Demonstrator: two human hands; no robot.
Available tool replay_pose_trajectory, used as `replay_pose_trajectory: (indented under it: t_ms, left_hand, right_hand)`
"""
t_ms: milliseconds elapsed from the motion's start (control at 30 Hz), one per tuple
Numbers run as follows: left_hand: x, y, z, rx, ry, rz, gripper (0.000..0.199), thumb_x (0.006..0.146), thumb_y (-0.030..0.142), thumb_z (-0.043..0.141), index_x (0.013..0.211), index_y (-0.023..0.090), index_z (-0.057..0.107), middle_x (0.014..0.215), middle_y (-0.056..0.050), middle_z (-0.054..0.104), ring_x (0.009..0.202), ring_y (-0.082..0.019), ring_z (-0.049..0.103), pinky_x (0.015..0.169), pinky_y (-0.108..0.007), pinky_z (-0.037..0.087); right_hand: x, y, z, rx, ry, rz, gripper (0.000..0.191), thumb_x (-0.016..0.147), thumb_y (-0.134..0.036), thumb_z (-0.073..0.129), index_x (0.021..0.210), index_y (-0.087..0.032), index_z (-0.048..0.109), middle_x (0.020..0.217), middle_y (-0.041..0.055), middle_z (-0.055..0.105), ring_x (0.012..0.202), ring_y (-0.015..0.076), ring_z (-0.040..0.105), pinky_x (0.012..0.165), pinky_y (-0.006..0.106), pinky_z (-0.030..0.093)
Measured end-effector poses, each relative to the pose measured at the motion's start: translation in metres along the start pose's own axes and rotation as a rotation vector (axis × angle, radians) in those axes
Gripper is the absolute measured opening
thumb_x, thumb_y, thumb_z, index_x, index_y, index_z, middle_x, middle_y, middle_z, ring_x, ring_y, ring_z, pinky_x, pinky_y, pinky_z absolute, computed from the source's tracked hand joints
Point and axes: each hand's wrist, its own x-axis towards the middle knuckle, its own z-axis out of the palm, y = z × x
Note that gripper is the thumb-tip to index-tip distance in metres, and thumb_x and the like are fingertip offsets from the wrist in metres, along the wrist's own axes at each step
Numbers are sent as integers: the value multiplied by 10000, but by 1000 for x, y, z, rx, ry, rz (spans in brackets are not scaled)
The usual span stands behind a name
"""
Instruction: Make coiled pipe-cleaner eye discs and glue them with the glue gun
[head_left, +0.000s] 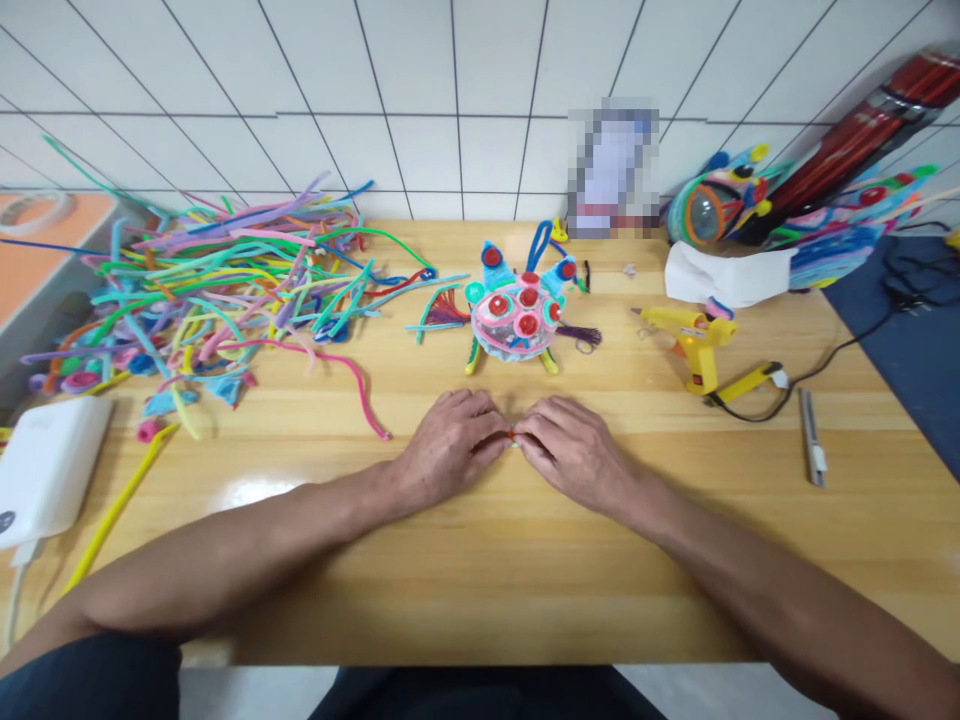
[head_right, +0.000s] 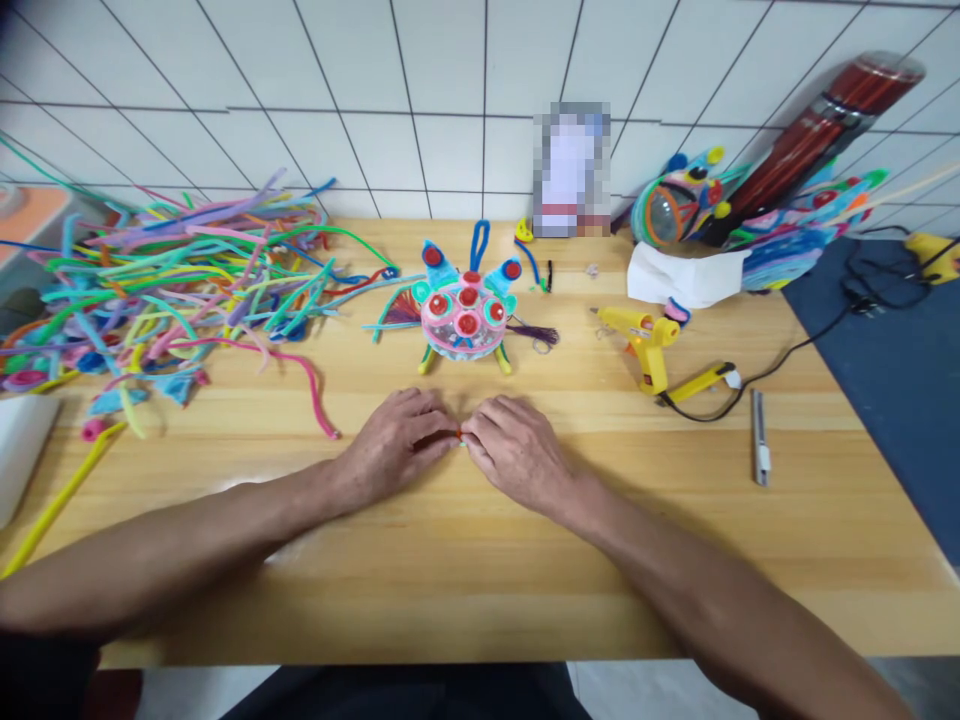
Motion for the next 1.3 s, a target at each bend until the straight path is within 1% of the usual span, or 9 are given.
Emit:
replay_pose_trajectory:
  t_ms: [267, 400, 500, 667, 767, 867, 1033, 1167, 1300]
  left_hand:
    - [0, -1, 1, -28, 39, 9, 139, 1001, 251, 626, 959, 169, 731, 936, -65, 713, 878, -224, 613, 785, -355, 437]
    - [0, 1, -1, -39, 24, -15, 130, 981, 239, 631, 1035, 155, 715, 974, -79, 713, 893, -231, 622, 801, -363, 450]
    - [0, 2, -1, -22, 22, -1, 137, 989, 211, 601, 1048, 164, 716, 976, -78, 712, 904, -229, 628, 801, -357, 450]
    - [1, 2, 0, -6, 23, 10, 119, 991, 199, 601, 1020, 177, 715, 964, -68, 710, 915, -224, 638, 791, -347, 443]
    - [2, 3, 0, -11, 16, -17, 93, 982, 205, 617, 994, 177, 705, 950, -67, 711, 921, -225, 647, 796, -350, 452]
    - [2, 4, -2, -20, -10, -49, 89, 967, 244, 645, 959, 171, 695, 948, -78, 711, 929, -234, 656, 813, -367, 470]
    - [1, 5, -4, -28, -4, -28, 161, 958, 246, 629, 1077, 163, 700, 988, -87, 713, 945, -249, 659, 822, -390, 487]
    - [1, 4, -2, -1, 4, -14, 130, 983, 225, 601, 991, 177, 722, 957, -74, 711, 921, -233, 655, 799, -370, 471]
    - [2, 4, 0, 0, 18, -12, 114, 983, 219, 613, 1003, 184, 719, 950, -66, 712, 919, -228, 657, 790, -357, 457]
  right_hand:
    - [-1, 0, 1, 1, 10, 16, 151, 1012, -174, 568, 894, -199, 659, 834, 58, 707, 796, 200, 640, 780, 350, 524]
    - [-2, 0, 1, 40, 30, 64, 88, 981, -168, 598, 913, -208, 638, 852, 53, 702, 804, 200, 638, 778, 350, 516]
    - [-2, -1, 1, 32, 41, 89, 102, 957, -152, 608, 874, -210, 619, 822, 47, 688, 785, 203, 629, 767, 356, 509]
    - [-2, -1, 2, 10, 50, 62, 140, 972, -148, 591, 847, -207, 618, 789, 39, 670, 758, 197, 613, 747, 345, 496]
    - [-1, -1, 2, 9, 48, 48, 137, 987, -156, 584, 866, -206, 622, 800, 41, 680, 766, 198, 617, 750, 343, 493]
    - [-1, -1, 1, 18, 47, 63, 92, 971, -150, 597, 904, -210, 616, 822, 40, 691, 772, 199, 621, 756, 346, 494]
    - [-1, -2, 1, 19, 54, 81, 88, 911, -130, 617, 888, -212, 599, 815, 42, 681, 773, 211, 620, 750, 359, 494]
    - [0, -2, 2, -2, 41, 62, 119, 924, -120, 603, 849, -213, 601, 797, 43, 669, 766, 206, 608, 750, 350, 492]
    - [0, -1, 2, -3, 43, 51, 135, 946, -121, 593, 849, -215, 602, 789, 37, 668, 760, 196, 604, 756, 337, 493]
